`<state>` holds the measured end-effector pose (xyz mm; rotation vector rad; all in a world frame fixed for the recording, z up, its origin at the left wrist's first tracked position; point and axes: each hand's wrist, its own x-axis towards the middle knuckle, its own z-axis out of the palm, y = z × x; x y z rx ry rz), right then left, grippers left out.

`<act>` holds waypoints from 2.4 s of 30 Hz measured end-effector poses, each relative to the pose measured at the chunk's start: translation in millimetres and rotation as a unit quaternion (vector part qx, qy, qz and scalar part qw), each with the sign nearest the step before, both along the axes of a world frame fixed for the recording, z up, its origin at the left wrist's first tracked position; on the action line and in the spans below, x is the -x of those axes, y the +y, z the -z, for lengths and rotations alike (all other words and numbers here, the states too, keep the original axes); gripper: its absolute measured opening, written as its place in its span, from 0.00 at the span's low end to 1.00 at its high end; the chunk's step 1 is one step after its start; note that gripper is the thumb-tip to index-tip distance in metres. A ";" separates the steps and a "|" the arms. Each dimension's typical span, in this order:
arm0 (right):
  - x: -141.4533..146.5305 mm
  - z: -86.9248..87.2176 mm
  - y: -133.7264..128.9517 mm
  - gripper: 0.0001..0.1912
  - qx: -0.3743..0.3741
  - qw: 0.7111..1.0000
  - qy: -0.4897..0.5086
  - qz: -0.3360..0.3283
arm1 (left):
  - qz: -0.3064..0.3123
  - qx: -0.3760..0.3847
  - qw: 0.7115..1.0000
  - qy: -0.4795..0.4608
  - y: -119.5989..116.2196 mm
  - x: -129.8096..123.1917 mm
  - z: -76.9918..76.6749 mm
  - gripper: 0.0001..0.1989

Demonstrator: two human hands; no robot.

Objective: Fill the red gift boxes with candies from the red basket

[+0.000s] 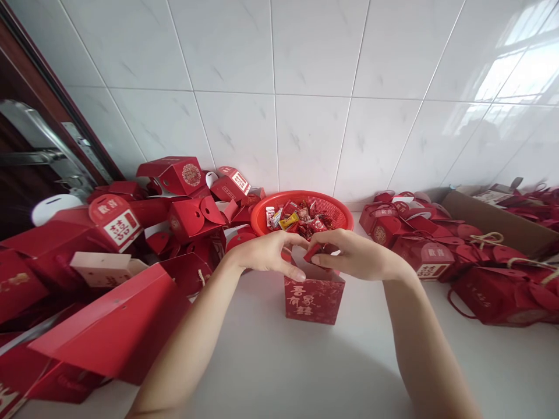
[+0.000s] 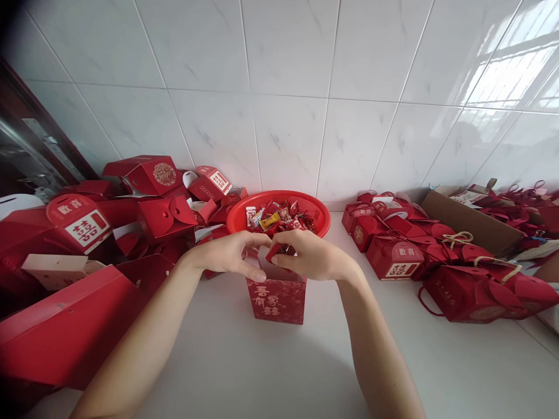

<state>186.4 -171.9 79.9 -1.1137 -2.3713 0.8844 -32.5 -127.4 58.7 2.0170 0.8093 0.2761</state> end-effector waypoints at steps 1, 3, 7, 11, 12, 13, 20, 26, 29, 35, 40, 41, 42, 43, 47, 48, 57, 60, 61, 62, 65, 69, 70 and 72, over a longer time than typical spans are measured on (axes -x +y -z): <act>0.4 0.1 -0.5 0.06 -0.006 1.000 -0.004 -0.002 | 0.000 0.000 1.000 0.000 0.4 0.0 0.4 0.31; 2.2 0.4 -1.8 0.08 -0.017 1.000 -0.006 0.001 | 0.000 -0.005 1.000 -0.002 1.0 -0.2 1.0 0.29; 6.8 1.3 -4.4 0.08 -0.044 0.998 -0.017 0.035 | 0.005 -0.004 1.000 -0.010 1.4 -0.4 2.1 0.28; 8.9 1.6 -6.2 0.05 -0.043 0.996 -0.041 0.059 | 0.006 0.001 1.000 -0.009 0.9 -0.3 2.0 0.30; 9.2 1.3 -6.8 0.04 -0.041 0.996 -0.048 0.058 | 0.004 0.001 1.000 -0.006 0.5 -0.3 1.6 0.30; 9.5 0.8 -7.6 0.03 -0.039 0.996 -0.052 0.056 | 0.000 0.000 1.000 -0.003 0.1 -0.4 1.1 0.29; 13.6 0.7 -11.9 0.03 -0.072 0.990 -0.093 0.075 | -0.014 -0.010 1.000 0.011 -3.0 -1.8 -3.2 0.29; 12.2 0.8 -11.0 0.07 -0.072 0.990 -0.099 0.074 | 0.004 0.004 1.000 -0.002 -1.5 -0.9 -1.4 0.27; 6.9 -2.9 -10.9 0.09 -0.068 0.991 -0.054 0.101 | -0.007 0.014 1.000 0.002 0.0 0.6 1.6 0.29; -9.9 -9.0 -9.9 0.09 -0.120 0.980 0.024 0.160 | -0.026 -0.008 0.999 0.016 -0.9 0.4 1.3 0.26; -23.7 -11.7 -9.6 0.11 -0.145 0.969 0.055 0.190 | -0.027 -0.082 0.996 0.025 -4.4 -2.3 -2.1 0.17; -26.0 -12.5 -9.5 0.11 -0.146 0.969 0.061 0.189 | -0.027 -0.104 0.994 0.023 -5.0 -3.1 -2.3 0.15; -28.0 -13.2 -9.3 0.12 -0.145 0.969 0.065 0.188 | -0.026 -0.124 0.992 0.019 -5.6 -4.1 -2.4 0.12; -29.9 -13.7 -8.8 0.12 -0.142 0.970 0.068 0.185 | -0.025 -0.143 0.989 0.013 -6.0 -5.2 -2.3 0.11; -35.3 -9.3 -2.3 0.14 -0.123 0.975 0.079 0.168 | -0.026 -0.196 0.980 -0.015 -7.2 -10.5 -0.8 0.09; -36.6 -5.7 0.5 0.14 -0.118 0.976 0.080 0.164 | -0.027 -0.206 0.978 -0.017 -7.3 -11.7 -0.5 0.09; -44.9 57.2 9.6 0.26 0.020 0.983 0.128 0.131 | -0.056 -0.239 0.970 -0.002 -8.1 -16.6 1.1 0.17; -38.4 76.2 6.8 0.23 0.042 0.972 0.201 0.119 | -0.061 -0.239 0.969 0.001 -8.1 -17.0 2.4 0.17; -35.6 81.4 6.4 0.22 0.038 0.967 0.221 0.122 | -0.062 -0.238 0.969 0.002 -8.0 -17.0 2.5 0.17; -32.9 85.9 6.2 0.22 0.030 0.962 0.238 0.131 | -0.064 -0.236 0.970 0.002 -7.9 -16.6 2.5 0.17; -26.5 94.7 5.8 0.23 0.002 0.948 0.271 0.167 | -0.064 -0.235 0.970 0.017 -6.3 -13.2 2.2 0.18; -22.4 98.3 3.0 0.23 -0.018 0.939 0.284 0.194 | -0.062 -0.248 0.963 0.079 -1.1 -6.0 3.4 0.18; -21.4 98.7 2.1 0.23 -0.022 0.937 0.287 0.199 | -0.061 -0.253 0.962 0.088 0.3 -5.0 4.2 0.17; -19.2 99.8 0.4 0.23 -0.028 0.931 0.297 0.210 | -0.058 -0.259 0.960 0.088 2.8 -4.6 6.0 0.15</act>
